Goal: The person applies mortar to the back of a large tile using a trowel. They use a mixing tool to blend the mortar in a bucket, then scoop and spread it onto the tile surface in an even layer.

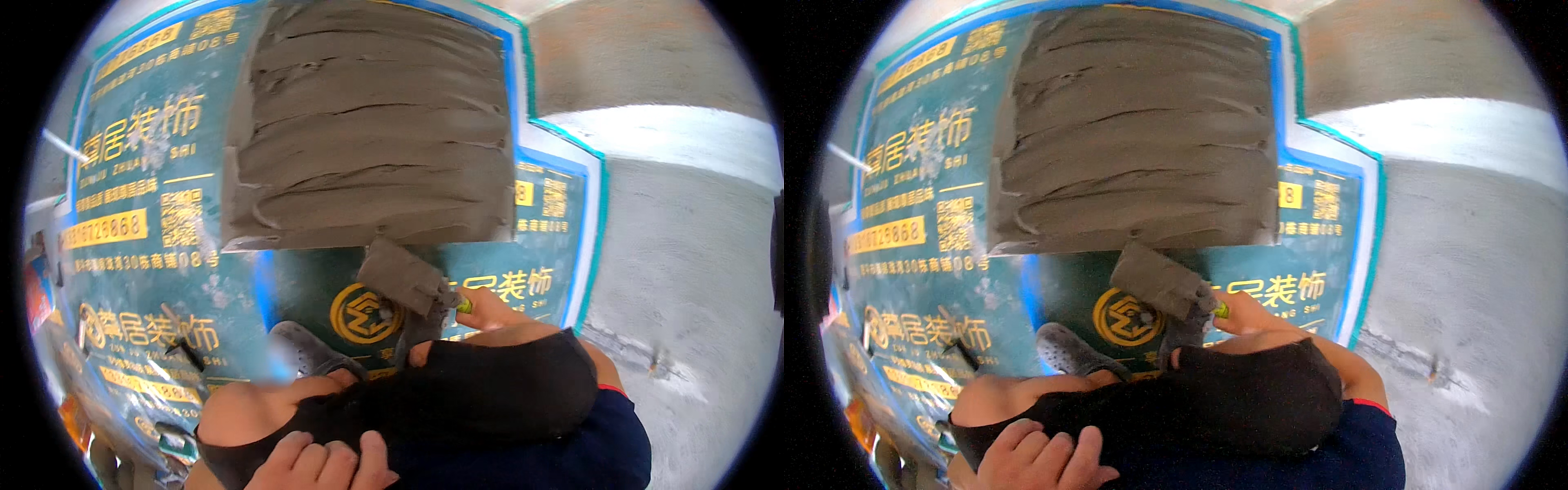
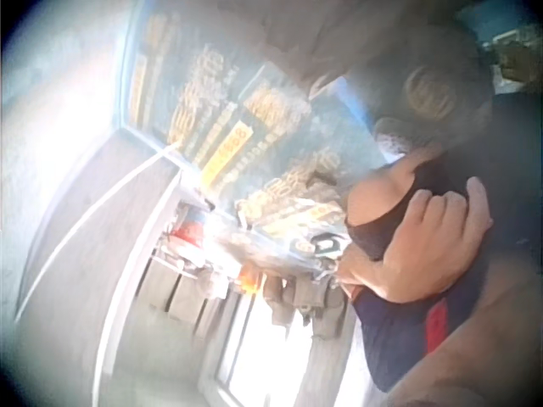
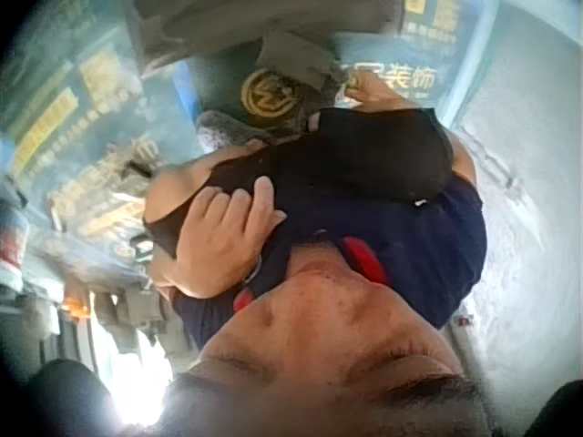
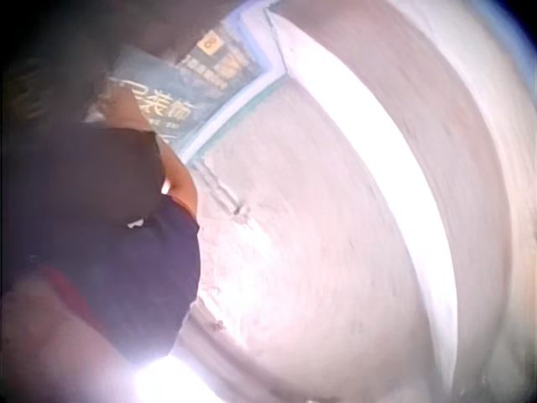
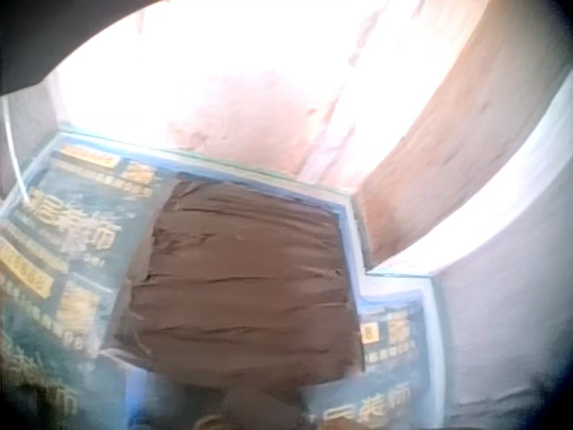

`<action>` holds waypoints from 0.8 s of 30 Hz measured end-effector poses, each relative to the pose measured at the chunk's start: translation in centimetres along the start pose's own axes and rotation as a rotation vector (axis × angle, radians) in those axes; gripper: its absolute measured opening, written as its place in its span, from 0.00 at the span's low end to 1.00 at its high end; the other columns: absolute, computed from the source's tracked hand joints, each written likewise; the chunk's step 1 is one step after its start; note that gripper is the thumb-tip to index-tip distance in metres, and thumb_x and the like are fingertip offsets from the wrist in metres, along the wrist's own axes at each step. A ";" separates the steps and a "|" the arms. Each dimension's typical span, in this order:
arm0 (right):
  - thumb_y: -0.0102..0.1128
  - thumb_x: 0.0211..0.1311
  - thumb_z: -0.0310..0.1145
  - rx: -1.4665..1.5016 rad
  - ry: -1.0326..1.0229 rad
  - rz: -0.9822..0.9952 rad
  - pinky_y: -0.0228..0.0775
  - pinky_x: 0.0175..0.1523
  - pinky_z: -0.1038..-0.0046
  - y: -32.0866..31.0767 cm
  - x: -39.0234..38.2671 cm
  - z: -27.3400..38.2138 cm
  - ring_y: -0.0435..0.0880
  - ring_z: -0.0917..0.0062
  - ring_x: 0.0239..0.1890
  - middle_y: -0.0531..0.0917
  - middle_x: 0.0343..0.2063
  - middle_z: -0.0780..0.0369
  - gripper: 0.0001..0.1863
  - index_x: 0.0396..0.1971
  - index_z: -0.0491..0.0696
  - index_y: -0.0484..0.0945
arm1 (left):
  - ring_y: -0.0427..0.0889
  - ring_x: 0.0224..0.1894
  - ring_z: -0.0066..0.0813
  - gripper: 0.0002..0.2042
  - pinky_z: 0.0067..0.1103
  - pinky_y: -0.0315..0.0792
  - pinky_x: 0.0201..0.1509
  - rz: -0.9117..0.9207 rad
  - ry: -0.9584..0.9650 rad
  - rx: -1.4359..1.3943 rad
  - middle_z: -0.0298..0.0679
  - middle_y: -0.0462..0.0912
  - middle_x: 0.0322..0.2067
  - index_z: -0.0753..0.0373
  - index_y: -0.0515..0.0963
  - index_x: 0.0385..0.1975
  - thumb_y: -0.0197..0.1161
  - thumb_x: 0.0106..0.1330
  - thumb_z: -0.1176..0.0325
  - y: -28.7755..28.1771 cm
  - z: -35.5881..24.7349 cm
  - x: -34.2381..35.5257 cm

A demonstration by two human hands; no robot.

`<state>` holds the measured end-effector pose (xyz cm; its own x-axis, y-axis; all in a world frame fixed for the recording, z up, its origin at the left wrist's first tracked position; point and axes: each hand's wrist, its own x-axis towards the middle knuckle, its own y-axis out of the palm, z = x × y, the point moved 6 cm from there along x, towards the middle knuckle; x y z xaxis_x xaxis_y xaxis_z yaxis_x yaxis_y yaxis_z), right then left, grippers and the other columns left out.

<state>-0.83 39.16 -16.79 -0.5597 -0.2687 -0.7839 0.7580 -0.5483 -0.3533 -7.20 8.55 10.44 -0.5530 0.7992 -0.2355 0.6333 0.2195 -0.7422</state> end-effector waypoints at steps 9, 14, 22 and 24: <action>0.59 0.54 0.35 -0.238 -0.394 0.075 0.70 0.41 0.56 0.7 6.1 16.0 0.77 0.47 0.38 0.77 0.34 0.45 0.20 0.41 0.43 0.61 | 0.69 0.26 0.27 0.18 0.23 0.64 0.33 -0.010 0.010 0.056 0.35 0.68 0.23 0.68 0.73 0.43 0.57 0.59 0.61 0.2 -0.4 -1.6; 0.59 0.55 0.35 -0.303 -0.357 0.037 0.71 0.40 0.56 3.7 8.7 18.0 0.78 0.48 0.36 0.78 0.31 0.43 0.20 0.39 0.41 0.60 | 0.69 0.26 0.27 0.17 0.23 0.64 0.32 -0.043 0.073 -0.015 0.34 0.68 0.22 0.68 0.73 0.43 0.58 0.59 0.62 -1.5 -0.8 -1.4; 0.59 0.55 0.37 -0.367 -0.333 0.371 0.70 0.39 0.53 3.7 7.7 17.5 0.78 0.46 0.37 0.79 0.30 0.44 0.22 0.43 0.40 0.62 | 0.70 0.26 0.26 0.17 0.22 0.64 0.33 -0.109 0.124 0.026 0.34 0.70 0.23 0.68 0.73 0.42 0.55 0.57 0.64 -2.2 -0.3 -1.9; 0.59 0.55 0.38 -0.432 -0.362 0.395 0.70 0.39 0.53 1.5 7.6 19.9 0.78 0.46 0.37 0.79 0.31 0.44 0.22 0.43 0.42 0.63 | 0.69 0.24 0.26 0.16 0.23 0.64 0.32 -0.203 0.156 0.001 0.34 0.71 0.22 0.68 0.74 0.40 0.53 0.54 0.66 -1.9 0.1 -3.0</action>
<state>-10.56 20.55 -13.12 -0.2338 -0.6720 -0.7026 0.9517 -0.0104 -0.3067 -6.81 5.68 12.49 -0.5784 0.8155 0.0178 0.5172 0.3835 -0.7651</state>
